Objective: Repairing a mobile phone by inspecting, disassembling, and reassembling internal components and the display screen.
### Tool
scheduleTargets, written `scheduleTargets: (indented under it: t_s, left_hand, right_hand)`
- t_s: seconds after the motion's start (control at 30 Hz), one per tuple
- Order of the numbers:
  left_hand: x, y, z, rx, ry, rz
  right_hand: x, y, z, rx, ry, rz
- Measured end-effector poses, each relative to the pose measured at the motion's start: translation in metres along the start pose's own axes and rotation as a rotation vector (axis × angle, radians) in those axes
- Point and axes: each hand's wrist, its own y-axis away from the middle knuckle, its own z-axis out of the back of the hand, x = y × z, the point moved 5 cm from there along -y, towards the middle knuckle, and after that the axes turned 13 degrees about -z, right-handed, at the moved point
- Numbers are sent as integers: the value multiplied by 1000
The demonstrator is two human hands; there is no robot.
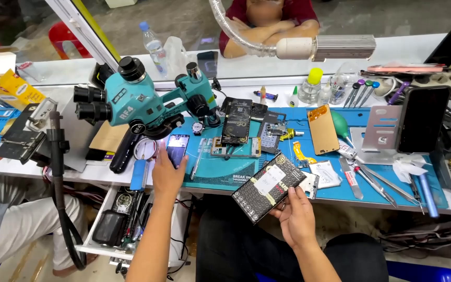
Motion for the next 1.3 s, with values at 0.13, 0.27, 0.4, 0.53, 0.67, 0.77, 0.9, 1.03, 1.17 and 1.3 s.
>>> scheduleTargets:
  t_s: [0.13,0.27,0.4,0.53,0.67,0.77,0.9,1.03,1.17,1.3]
  left_hand:
    - [-58,34,11,-6,153,-61]
    - [-141,77,17,282,271,-219]
    - [-181,99,3,365,326,-495]
    - [-181,96,-3,359,375,-472]
    - [-180,95,7,446,515,-323]
    - [-176,98,10,489,533,-283]
    - [-174,99,11,459,486,-321]
    - [-171,100,7,452,504,-350]
    - [-171,99,6,455,499,-349]
    - [-170,99,6,450,511,-352]
  right_hand:
    - [-3,4,-6,20,27,8]
    - [-7,15,-22,40,110,-1]
    - [-22,25,-26,62,206,9]
    - [-17,47,-38,84,374,61]
    - [-7,65,-45,113,656,202]
    - [-5,71,-51,178,672,248]
    - [-9,67,-52,165,681,185]
    - [-10,67,-51,173,652,133]
    - [-9,66,-50,169,647,152]
    - [-9,66,-50,170,648,149]
